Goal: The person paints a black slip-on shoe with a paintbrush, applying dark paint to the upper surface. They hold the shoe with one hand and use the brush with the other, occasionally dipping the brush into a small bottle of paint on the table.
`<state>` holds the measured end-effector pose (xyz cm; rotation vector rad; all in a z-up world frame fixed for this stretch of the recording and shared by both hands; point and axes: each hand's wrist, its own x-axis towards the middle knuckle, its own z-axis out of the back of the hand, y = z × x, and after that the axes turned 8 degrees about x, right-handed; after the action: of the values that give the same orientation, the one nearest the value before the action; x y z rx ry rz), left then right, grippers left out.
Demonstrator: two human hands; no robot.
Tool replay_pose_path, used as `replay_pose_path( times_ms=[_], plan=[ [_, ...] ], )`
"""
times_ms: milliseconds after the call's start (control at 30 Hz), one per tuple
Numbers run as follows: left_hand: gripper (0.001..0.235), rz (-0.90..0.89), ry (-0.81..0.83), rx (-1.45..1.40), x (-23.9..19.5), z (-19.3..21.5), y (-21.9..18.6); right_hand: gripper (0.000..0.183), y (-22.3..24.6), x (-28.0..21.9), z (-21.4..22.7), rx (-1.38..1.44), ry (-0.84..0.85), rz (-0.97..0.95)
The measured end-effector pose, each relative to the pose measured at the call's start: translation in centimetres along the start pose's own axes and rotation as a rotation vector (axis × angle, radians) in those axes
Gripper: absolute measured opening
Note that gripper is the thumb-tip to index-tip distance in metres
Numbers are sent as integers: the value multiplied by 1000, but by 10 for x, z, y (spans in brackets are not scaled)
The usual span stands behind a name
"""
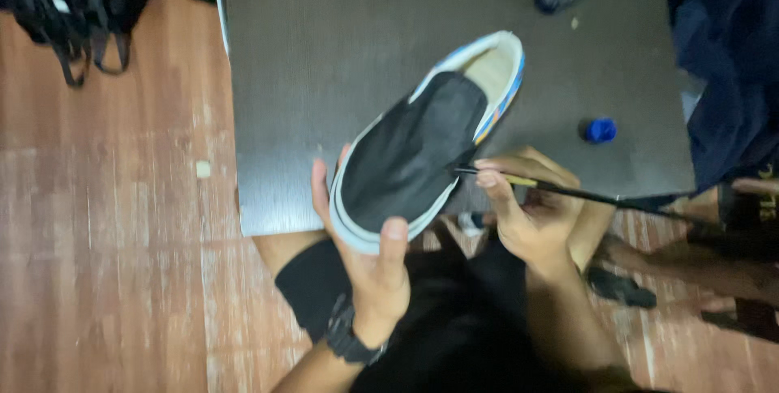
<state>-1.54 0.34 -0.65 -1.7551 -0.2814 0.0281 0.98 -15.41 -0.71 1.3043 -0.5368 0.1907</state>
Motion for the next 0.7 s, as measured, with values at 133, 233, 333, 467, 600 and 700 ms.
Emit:
replay_pose_path(
  times_ms=[133,233,333,467,600,700],
  plan=[
    [95,39,-22,125,3,4,-1,11,-22,-6,11,-161,-57,151],
    [89,28,-55,96,11,0,1,9,-31,-8,8,112,-82,136],
    [78,-36,-58,147,16,1,5,6,-55,-14,16,28,7,109],
    [73,-32,-56,189,9,8,4,20,-52,-17,21,-617,-93,364],
    [79,-92,7,150,15,12,10,12,-5,4,2,-20,-44,39],
    [76,-129,2,140,11,13,12,9,-6,9,3,-147,-90,8]
  ],
)
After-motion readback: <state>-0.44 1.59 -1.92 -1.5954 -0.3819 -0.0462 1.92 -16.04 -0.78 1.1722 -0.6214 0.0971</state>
